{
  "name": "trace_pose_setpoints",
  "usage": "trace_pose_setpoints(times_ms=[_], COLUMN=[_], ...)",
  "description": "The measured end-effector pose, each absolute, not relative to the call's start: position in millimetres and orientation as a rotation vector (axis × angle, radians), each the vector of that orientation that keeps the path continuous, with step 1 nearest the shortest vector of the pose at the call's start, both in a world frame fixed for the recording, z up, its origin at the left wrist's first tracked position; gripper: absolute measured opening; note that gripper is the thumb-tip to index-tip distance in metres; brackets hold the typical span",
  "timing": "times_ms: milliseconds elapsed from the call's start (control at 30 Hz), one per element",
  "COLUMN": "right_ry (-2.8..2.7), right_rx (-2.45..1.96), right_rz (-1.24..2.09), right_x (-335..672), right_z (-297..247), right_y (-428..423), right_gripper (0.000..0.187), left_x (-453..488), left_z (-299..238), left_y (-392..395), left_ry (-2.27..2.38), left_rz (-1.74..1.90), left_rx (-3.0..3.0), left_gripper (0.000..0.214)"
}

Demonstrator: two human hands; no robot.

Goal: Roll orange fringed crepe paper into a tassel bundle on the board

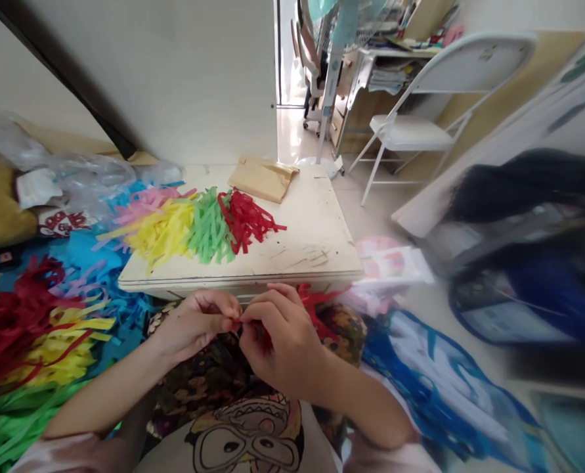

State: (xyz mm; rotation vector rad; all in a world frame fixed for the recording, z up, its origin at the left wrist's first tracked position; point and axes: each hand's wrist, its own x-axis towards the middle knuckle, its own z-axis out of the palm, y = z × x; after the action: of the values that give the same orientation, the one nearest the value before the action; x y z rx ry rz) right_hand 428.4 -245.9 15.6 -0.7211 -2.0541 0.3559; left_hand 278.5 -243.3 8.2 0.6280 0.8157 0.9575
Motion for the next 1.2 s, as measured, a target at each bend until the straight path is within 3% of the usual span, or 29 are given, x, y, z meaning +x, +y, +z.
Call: trace_pose_setpoints(times_ms=[300, 700, 1200], right_ry=[-1.993, -2.102, -2.001], right_rx=[-0.789, -0.793, -0.875], right_rz=[0.457, 0.163, 0.544], right_x=[434.0, 433.5, 437.8], right_z=[9.7, 11.5, 12.3], right_y=[-239.9, -240.0, -239.3], right_gripper=[0.017, 0.014, 0.006], left_x=[274.8, 273.3, 271.7], left_z=[7.5, 8.6, 1.8], left_y=[-242.7, -244.8, -241.7], left_ry=[1.040, 1.131, 0.925], left_rz=[1.045, 1.026, 1.202], left_rx=[1.077, 1.509, 2.370], left_gripper=[0.010, 0.008, 0.017])
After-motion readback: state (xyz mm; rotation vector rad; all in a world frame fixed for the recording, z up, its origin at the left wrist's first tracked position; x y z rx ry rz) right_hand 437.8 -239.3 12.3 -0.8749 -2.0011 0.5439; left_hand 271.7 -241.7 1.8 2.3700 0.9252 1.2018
